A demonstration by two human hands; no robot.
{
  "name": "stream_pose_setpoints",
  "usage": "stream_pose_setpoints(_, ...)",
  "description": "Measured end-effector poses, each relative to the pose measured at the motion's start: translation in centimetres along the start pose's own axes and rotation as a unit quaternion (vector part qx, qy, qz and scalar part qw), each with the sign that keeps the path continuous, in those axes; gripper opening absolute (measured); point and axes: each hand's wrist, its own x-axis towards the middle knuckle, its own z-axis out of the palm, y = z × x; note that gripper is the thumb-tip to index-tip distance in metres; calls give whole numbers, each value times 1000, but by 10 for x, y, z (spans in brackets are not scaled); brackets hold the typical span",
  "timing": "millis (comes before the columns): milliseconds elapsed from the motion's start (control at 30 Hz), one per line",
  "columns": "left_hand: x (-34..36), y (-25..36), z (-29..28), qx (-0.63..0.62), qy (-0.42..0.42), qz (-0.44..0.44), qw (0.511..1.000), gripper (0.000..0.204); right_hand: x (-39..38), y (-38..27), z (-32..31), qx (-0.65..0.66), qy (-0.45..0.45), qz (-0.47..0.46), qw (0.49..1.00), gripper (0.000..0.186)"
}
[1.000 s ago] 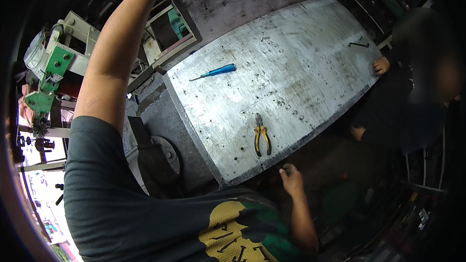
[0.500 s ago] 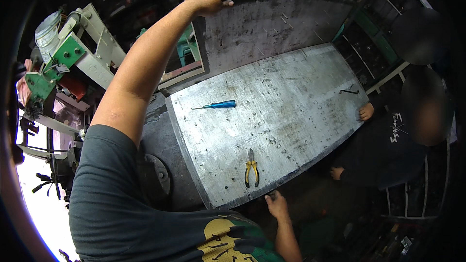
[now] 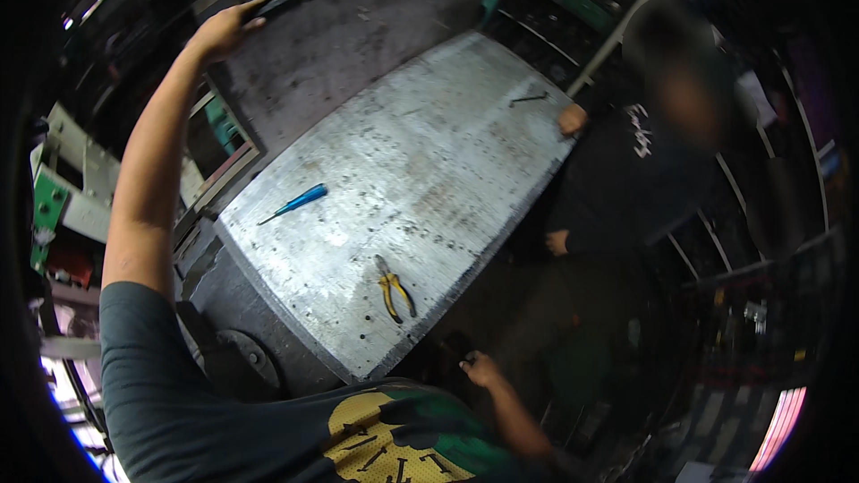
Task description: The person repeatedly hammers a metal sheet on a workbench using a hammer, while another person stands nearby. The person also handles a power drill and a metal bar during the sequence.
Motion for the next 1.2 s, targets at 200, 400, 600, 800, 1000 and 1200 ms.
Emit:
stream_pose_setpoints(200,10,-17,7,-36,25,57,997,55,10,66,34,1,40,28,999,50)
stream_pose_setpoints(400,24,-38,16,-21,21,88,996,56,9,149,98,37,147,22,988,37)
stream_pose_setpoints(600,36,-51,22,-45,15,145,988,54,20,247,161,7,228,94,969,41)
stream_pose_setpoints(800,39,-55,22,94,16,120,988,58,-42,198,76,50,527,96,843,35)
stream_pose_setpoints(1000,53,-31,11,423,13,67,903,54,-106,124,-17,382,523,186,739,33)
stream_pose_setpoints(1200,53,-20,28,303,50,2,952,54,-141,115,-54,434,248,-169,849,36)
